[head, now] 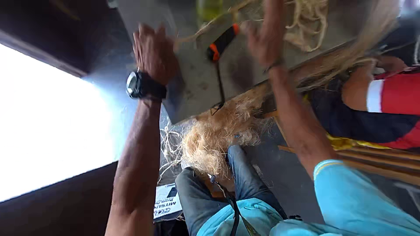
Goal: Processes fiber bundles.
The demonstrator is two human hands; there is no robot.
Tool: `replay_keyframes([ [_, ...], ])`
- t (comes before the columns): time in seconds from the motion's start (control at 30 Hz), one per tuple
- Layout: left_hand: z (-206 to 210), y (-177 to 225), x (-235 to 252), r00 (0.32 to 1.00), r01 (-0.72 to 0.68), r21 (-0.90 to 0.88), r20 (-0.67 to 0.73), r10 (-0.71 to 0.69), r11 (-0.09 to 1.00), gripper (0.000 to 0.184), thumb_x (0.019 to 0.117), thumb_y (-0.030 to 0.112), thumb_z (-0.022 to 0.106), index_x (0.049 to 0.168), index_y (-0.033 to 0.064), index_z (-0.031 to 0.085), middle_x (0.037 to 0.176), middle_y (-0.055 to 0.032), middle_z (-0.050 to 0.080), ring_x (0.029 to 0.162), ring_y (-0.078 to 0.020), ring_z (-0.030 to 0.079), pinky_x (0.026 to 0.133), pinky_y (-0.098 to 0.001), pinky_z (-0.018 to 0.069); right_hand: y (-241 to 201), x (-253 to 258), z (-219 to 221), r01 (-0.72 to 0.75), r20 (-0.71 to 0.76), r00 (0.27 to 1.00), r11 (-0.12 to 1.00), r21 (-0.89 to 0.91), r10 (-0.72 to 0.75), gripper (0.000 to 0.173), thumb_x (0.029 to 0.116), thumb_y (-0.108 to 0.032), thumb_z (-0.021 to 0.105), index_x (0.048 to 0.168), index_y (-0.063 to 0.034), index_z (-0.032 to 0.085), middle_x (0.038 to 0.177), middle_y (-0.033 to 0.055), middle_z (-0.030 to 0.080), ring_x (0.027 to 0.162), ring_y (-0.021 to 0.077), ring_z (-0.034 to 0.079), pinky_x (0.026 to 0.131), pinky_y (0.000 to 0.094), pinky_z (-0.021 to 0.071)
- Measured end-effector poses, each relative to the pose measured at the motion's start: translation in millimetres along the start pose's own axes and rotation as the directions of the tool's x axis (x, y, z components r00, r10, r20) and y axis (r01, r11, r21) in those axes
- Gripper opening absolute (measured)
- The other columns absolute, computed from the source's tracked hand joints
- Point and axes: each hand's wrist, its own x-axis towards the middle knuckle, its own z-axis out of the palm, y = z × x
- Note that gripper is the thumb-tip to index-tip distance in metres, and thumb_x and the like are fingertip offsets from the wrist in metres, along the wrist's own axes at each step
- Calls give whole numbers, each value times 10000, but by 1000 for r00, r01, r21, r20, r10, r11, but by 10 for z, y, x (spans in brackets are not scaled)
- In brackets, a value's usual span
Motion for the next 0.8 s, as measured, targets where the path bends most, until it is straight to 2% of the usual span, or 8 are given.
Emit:
replay_keyframes([
  [0.07, 277, 64, -2, 999, 38, 37, -22, -37, 999, 443, 1065, 333, 416, 1348, 73, 637, 1302, -330, 578, 1256, -531, 517, 998, -704, 413, 74, -414, 111, 60, 0, 998, 997, 50, -60, 670, 915, -269, 728, 1482, 3, 497, 1457, 219, 542, 1379, 330, 499, 1159, 446, 423],
  [0.17, 446, 3, -134, 996, 75, 66, -62, -71, 995, 415, 1077, 419, 411, 1351, 213, 646, 1294, -213, 610, 1227, -432, 555, 999, -650, 439, 220, -889, 178, 2, 136, 991, 990, 143, -22, 505, 929, -204, 695, 1393, -27, 603, 1457, 184, 551, 1391, 333, 491, 1163, 469, 413],
  [0.2, 453, 0, -125, 994, 89, 69, -75, -84, 994, 419, 1077, 425, 410, 1338, 206, 655, 1282, -210, 618, 1219, -431, 561, 1000, -653, 441, 229, -914, 156, -8, 170, 985, 986, 165, -20, 456, 912, -198, 692, 1335, -33, 652, 1426, 177, 582, 1390, 340, 491, 1173, 481, 397],
  [0.27, 375, 140, -62, 992, 111, 79, -67, -106, 991, 440, 1071, 392, 417, 1321, 127, 663, 1263, -272, 616, 1225, -490, 545, 1020, -684, 404, 157, -879, 22, -77, 242, 970, 969, 235, 18, 424, 897, -172, 725, 1288, -16, 682, 1418, 174, 594, 1408, 341, 473, 1197, 477, 362],
  [0.33, 370, 235, -27, 992, 108, 122, -79, -98, 987, 442, 1064, 382, 427, 1310, 112, 675, 1259, -293, 621, 1236, -508, 541, 1043, -681, 385, 253, -866, 99, -66, 213, 977, 950, 305, 0, 380, 870, -202, 740, 1204, -22, 726, 1358, 143, 647, 1388, 319, 501, 1196, 456, 372],
  [0.4, 384, 267, -16, 992, 101, 171, -92, -86, 980, 453, 1059, 384, 432, 1305, 99, 684, 1258, -286, 633, 1239, -499, 551, 1054, -665, 385, 332, -855, 154, -83, 237, 972, 922, 377, -9, 354, 879, -227, 751, 1174, -31, 739, 1341, 121, 662, 1399, 296, 491, 1205, 442, 359],
  [0.57, 393, 333, 17, 992, 108, 222, -87, -91, 969, 509, 1048, 405, 420, 1350, 58, 638, 1285, -289, 620, 1258, -508, 537, 1049, -661, 389, 411, -788, 49, -149, 325, 945, 833, 533, -39, 318, 909, -236, 733, 1129, -7, 750, 1281, 153, 696, 1395, 317, 503, 1228, 428, 314],
  [0.8, 428, 370, 40, 985, 166, 245, -96, -147, 955, 539, 1038, 421, 434, 1398, 52, 594, 1324, -290, 593, 1279, -515, 512, 1046, -680, 369, 471, -726, -92, -128, 347, 931, 785, 605, -116, 280, 875, -202, 762, 1046, 20, 764, 1202, 177, 724, 1368, 355, 524, 1227, 423, 297],
])
